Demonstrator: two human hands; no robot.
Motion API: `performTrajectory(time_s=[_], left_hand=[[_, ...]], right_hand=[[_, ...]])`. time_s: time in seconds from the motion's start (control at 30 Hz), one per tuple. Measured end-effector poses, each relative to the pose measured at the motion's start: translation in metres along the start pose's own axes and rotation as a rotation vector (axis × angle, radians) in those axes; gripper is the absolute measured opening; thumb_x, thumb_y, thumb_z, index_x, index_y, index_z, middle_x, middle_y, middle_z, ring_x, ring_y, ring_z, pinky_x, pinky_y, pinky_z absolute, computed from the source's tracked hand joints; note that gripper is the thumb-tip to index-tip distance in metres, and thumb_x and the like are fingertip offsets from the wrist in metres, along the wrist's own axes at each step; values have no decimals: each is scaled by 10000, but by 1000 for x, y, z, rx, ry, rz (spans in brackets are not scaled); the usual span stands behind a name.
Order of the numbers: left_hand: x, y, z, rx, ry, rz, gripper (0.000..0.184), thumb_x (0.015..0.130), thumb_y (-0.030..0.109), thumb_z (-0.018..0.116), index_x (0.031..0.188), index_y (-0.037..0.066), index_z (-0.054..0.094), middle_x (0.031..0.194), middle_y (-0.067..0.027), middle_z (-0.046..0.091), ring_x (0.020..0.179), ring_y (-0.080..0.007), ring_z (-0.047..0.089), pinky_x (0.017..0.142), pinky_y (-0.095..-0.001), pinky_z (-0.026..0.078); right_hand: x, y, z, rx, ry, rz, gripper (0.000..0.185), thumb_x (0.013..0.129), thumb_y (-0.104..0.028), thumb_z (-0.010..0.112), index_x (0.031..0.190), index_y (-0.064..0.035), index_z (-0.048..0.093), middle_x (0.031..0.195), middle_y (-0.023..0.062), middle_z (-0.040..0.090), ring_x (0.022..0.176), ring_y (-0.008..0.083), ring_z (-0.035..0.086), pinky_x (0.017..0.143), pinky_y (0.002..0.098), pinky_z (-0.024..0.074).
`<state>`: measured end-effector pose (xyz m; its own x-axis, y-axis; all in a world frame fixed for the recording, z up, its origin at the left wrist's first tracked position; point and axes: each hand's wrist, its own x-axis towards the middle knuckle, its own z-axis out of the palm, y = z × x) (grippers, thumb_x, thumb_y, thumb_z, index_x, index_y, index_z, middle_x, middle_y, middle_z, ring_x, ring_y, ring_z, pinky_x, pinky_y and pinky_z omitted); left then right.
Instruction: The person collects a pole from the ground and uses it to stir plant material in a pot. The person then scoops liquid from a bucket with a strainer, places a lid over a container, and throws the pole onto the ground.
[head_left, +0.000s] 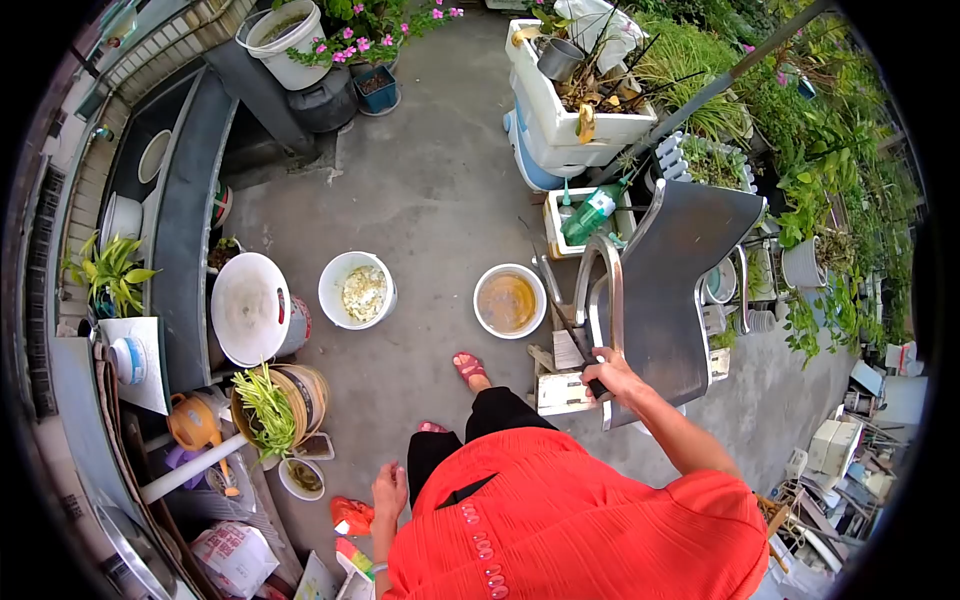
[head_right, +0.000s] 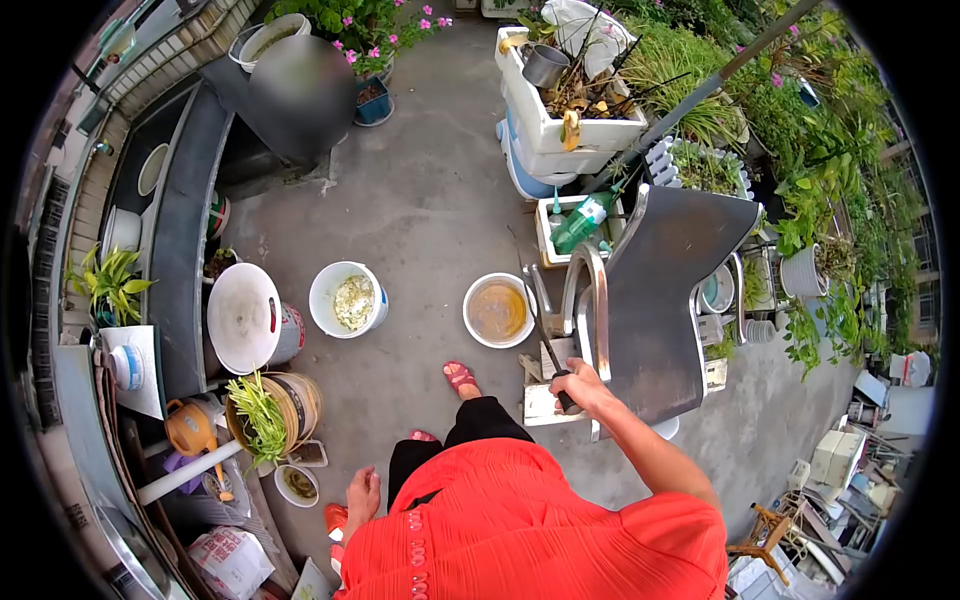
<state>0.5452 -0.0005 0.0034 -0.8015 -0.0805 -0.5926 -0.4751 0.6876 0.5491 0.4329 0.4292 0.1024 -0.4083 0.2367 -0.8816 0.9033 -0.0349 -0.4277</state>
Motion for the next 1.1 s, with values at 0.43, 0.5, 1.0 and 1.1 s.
performTrajectory(time_s=[0.43,0.5,1.0,1.1], left_hand=[[143,24,-72,163,-208,-4,273,821,193,509,1000,-12,535,830,-181,615,758,-281,610,662,-344,475],[177,39,-96,135,-181,36,270,826,187,506,999,-18,534,807,-172,611,730,-262,605,655,-335,471],[263,59,-166,72,-45,-88,280,819,202,513,1006,-5,533,796,-187,616,732,-289,612,659,-351,480],[283,61,-149,-19,19,-140,297,815,221,517,1015,3,533,817,-188,618,742,-296,613,668,-369,478]], right_hand=[[56,-129,34,-42,118,-65,631,640,-16,547,1186,107,254,586,107,500,470,186,504,444,302,400],[54,-152,48,-111,123,-71,635,636,-27,552,1183,107,259,609,106,503,478,180,506,455,294,410],[109,-331,146,-335,129,-550,464,602,-111,604,999,75,453,720,179,585,521,212,574,573,313,456],[137,-388,167,-301,19,-575,441,601,-81,598,990,72,453,766,171,589,521,184,561,533,300,451]])
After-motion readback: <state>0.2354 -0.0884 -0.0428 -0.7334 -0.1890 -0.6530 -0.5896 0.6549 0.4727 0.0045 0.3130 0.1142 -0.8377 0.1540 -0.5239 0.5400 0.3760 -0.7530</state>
